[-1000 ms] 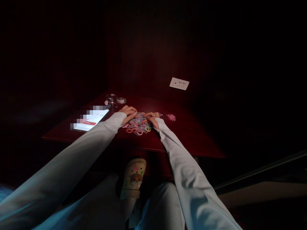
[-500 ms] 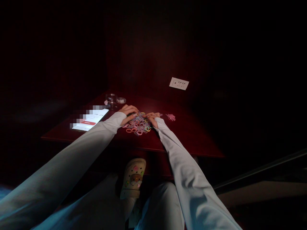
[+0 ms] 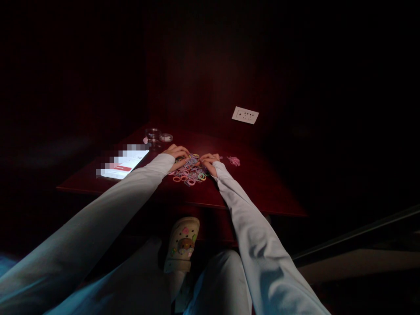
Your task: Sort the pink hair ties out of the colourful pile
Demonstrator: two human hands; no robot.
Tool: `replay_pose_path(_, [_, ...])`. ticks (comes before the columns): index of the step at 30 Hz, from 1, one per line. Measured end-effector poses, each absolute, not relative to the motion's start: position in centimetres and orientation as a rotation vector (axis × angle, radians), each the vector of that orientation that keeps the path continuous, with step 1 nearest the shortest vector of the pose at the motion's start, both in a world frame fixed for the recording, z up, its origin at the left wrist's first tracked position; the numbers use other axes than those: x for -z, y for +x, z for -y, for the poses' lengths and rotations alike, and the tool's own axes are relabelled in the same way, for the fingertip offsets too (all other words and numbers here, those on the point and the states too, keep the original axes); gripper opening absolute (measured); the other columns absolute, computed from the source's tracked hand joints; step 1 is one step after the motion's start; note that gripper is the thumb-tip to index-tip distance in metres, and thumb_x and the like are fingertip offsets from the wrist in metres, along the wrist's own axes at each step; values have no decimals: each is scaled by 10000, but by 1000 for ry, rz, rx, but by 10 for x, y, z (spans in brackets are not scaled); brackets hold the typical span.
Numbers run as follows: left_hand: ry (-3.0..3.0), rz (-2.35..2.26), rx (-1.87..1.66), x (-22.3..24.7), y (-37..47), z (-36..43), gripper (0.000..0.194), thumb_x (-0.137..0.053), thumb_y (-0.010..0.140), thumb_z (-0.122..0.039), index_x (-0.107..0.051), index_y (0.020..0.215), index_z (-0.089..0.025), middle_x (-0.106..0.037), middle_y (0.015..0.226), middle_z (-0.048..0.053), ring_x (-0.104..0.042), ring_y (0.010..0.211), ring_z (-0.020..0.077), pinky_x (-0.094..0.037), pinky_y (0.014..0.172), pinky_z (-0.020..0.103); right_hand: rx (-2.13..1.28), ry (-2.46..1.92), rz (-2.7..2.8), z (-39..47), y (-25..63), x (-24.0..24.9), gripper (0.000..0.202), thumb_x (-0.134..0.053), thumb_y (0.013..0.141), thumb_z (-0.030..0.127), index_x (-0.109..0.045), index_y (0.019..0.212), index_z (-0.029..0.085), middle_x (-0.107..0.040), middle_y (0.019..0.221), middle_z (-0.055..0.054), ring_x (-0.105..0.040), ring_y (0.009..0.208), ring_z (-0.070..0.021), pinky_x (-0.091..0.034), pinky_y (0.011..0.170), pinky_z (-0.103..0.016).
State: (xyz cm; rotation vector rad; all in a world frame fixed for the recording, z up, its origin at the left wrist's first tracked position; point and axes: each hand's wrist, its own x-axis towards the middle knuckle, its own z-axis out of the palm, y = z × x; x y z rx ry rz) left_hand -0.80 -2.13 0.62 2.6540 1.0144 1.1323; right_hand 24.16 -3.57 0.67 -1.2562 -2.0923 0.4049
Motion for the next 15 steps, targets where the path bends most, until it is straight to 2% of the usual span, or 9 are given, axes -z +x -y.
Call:
replay_pose_path(4, [2682, -1030, -1128, -7, -7, 22, 198, -531, 957, -364, -686, 954, -240, -723, 1225, 50, -557, 1030, 248, -474, 984, 414, -426, -1277, 2135, 35, 240, -6, 316, -526, 1030, 346, -839, 1057, 384, -701, 1184, 19, -474, 1122, -212, -324, 1095, -395])
replay_pose_path(8, [2686, -1019, -1125, -9, -8, 23, 127, -561, 912, -344, -623, 911, -233, -725, 1206, 56, -567, 1032, 249, -476, 966, 404, -440, -1271, 2147, 37, 240, -7, 296, -547, 1019, 341, -826, 1106, 384, -685, 1191, 10, -466, 1127, -217, -327, 1087, -398])
replay_pose_path(11, [2688, -1012, -1123, -9, -9, 22, 124, -576, 896, -348, -607, 927, -232, -723, 1203, 63, -571, 1032, 257, -477, 958, 407, -450, -1284, 2096, 40, 239, -9, 294, -561, 1005, 308, -826, 1115, 373, -690, 1179, 4, -474, 1137, -221, -328, 1095, -395])
replay_pose_path(15, [2694, -1000, -1119, -6, -9, 20, 203, -602, 885, -348, -660, 1045, -237, -715, 1218, 64, -573, 1048, 264, -472, 970, 413, -447, -1279, 2057, 41, 239, -11, 298, -558, 999, 296, -830, 1103, 360, -700, 1160, 0, -488, 1148, -222, -328, 1105, -397])
